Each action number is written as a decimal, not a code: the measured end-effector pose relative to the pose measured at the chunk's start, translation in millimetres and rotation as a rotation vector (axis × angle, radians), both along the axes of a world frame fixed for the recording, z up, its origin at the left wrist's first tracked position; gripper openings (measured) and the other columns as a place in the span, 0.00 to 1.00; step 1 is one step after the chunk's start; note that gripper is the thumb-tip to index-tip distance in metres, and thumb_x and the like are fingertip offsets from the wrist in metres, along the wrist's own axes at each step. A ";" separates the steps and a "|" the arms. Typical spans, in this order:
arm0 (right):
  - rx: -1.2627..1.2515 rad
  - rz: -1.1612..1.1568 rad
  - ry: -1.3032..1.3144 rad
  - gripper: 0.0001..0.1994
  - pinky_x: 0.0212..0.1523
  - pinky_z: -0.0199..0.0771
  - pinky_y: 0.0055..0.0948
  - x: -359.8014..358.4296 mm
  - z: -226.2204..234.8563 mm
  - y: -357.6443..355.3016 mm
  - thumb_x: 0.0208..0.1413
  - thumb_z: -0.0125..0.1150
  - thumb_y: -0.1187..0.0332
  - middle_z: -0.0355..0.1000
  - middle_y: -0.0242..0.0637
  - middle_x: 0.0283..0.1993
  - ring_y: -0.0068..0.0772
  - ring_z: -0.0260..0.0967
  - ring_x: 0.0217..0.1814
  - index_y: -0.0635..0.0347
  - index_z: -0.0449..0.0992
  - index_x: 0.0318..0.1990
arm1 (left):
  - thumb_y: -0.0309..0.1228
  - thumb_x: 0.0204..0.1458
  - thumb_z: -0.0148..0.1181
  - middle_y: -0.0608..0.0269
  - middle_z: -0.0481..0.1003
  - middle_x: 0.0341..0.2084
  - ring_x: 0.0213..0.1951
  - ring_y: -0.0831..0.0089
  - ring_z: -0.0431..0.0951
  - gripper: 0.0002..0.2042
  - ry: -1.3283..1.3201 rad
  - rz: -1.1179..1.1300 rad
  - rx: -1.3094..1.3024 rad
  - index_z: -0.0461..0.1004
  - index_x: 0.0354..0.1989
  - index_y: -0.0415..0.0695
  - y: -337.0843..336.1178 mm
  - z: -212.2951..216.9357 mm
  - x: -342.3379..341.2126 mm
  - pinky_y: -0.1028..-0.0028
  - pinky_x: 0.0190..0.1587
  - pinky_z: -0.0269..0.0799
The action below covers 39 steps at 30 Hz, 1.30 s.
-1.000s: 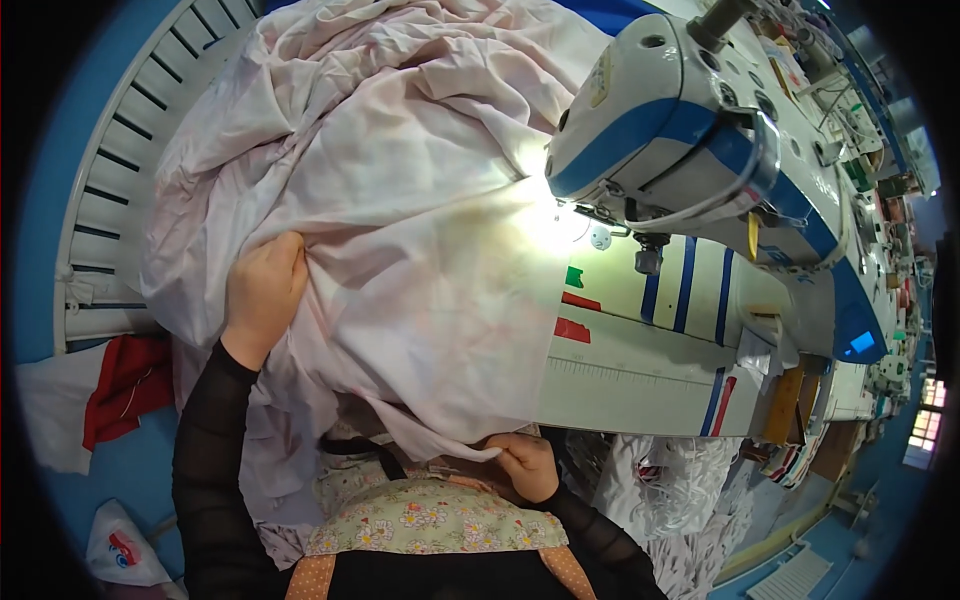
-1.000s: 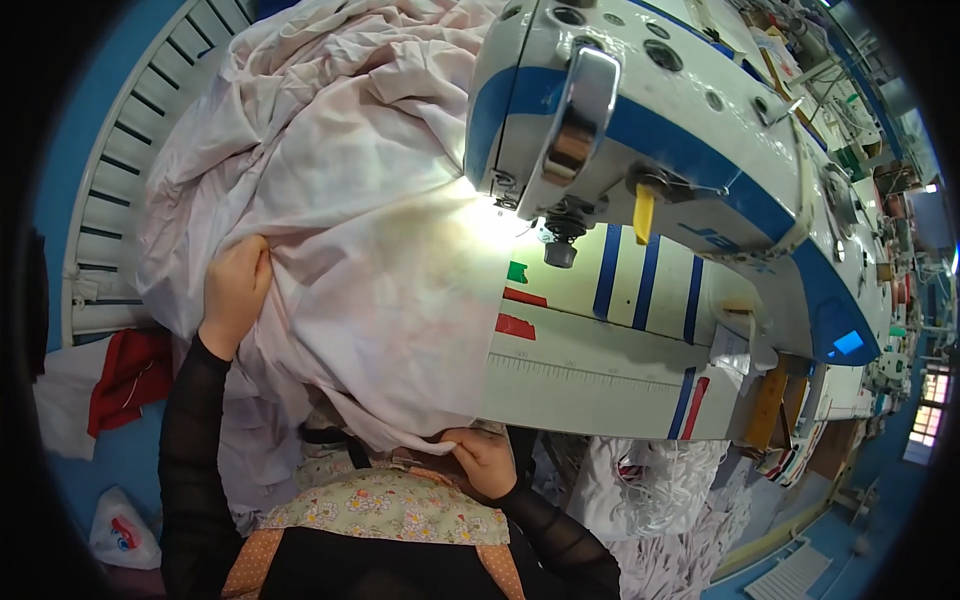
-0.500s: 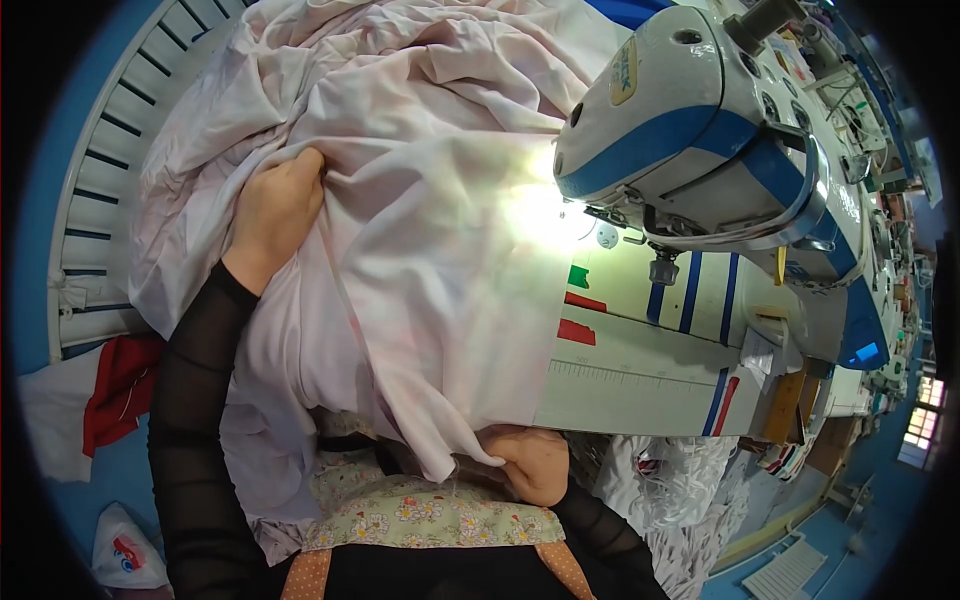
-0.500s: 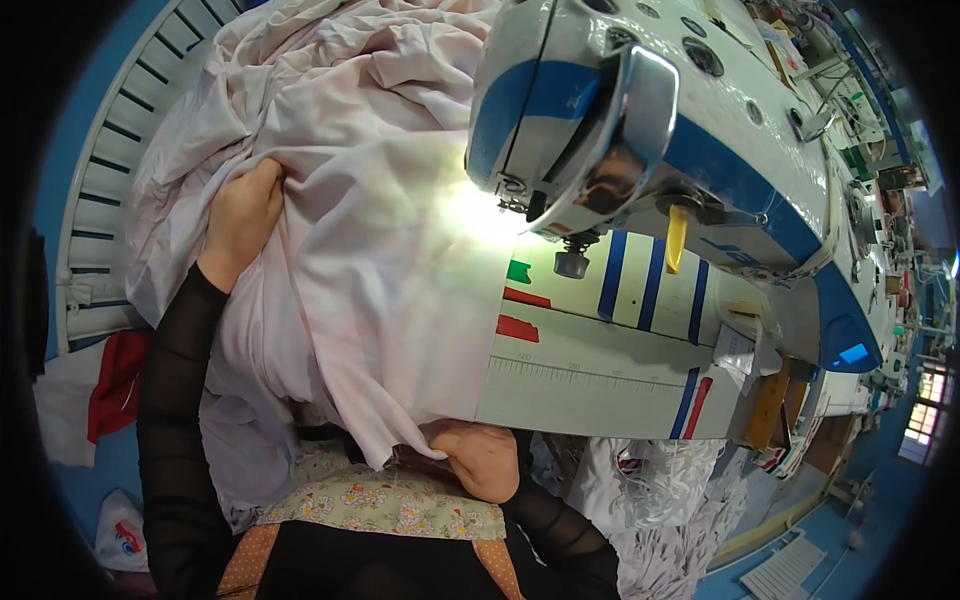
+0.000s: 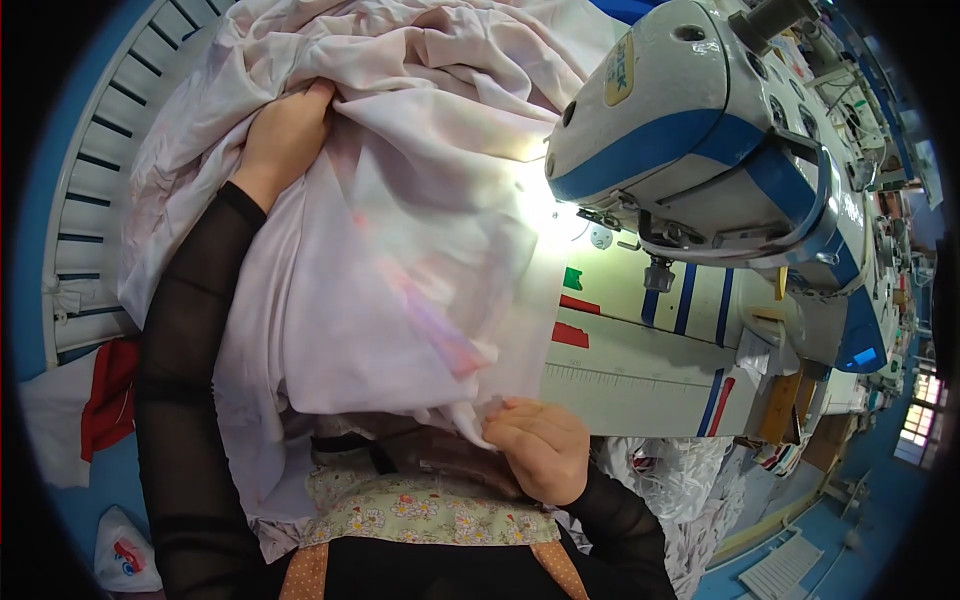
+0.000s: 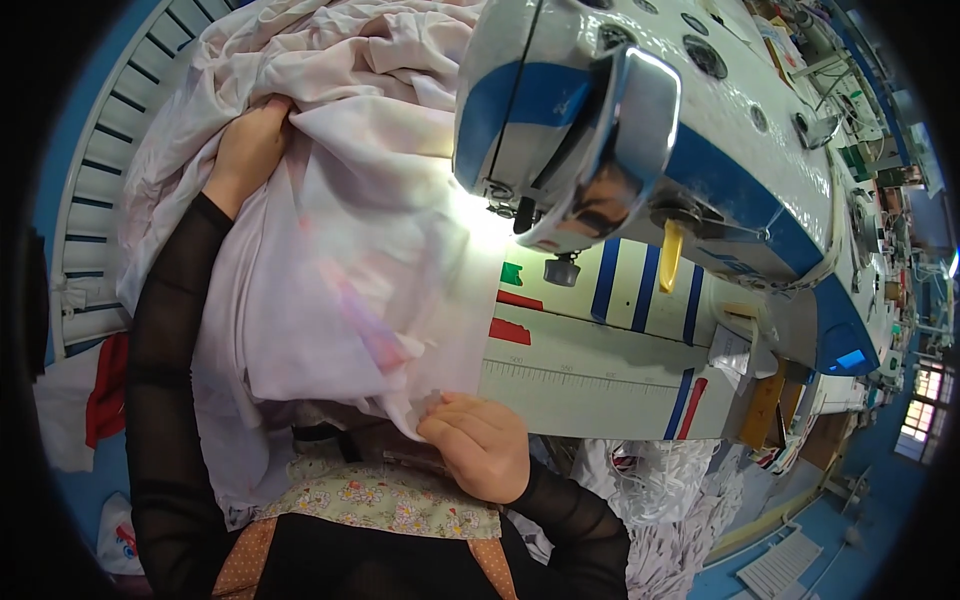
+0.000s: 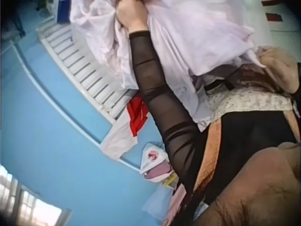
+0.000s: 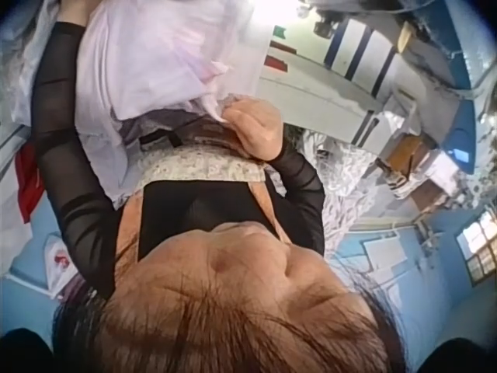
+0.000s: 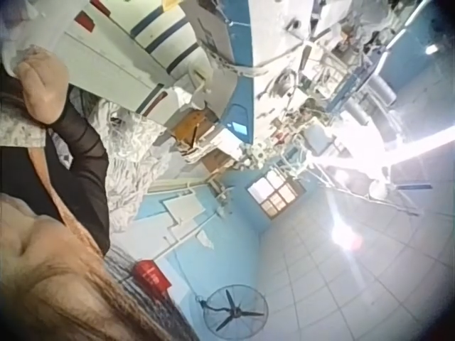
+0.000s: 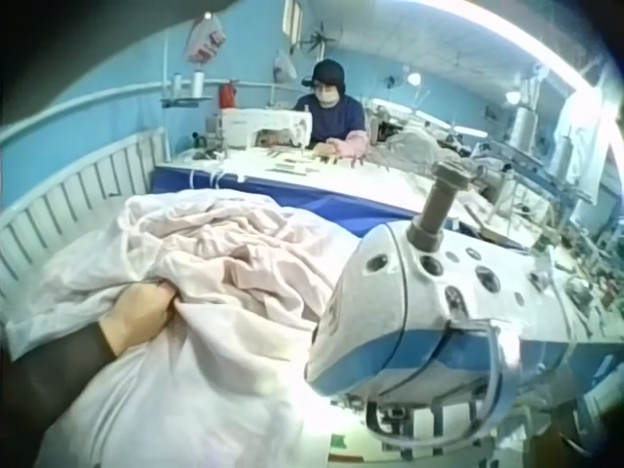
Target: Use an industrial sewing machine to hem and join large sections of fabric for pillow production.
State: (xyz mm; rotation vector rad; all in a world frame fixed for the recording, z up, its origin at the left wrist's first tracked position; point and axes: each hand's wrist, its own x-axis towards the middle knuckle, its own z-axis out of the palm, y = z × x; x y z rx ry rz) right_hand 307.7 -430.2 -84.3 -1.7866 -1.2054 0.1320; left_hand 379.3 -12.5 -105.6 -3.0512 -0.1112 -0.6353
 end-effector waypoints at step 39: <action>-0.062 0.451 -0.416 0.07 0.34 0.72 0.35 -63.2 124.4 150.5 0.50 0.56 0.81 0.73 0.43 0.32 0.49 0.73 0.34 0.62 0.73 0.38 | 0.40 0.40 0.72 0.62 0.75 0.28 0.30 0.69 0.74 0.18 0.099 0.078 -0.384 0.74 0.32 0.40 -72.6 263.3 -535.8 0.74 0.33 0.66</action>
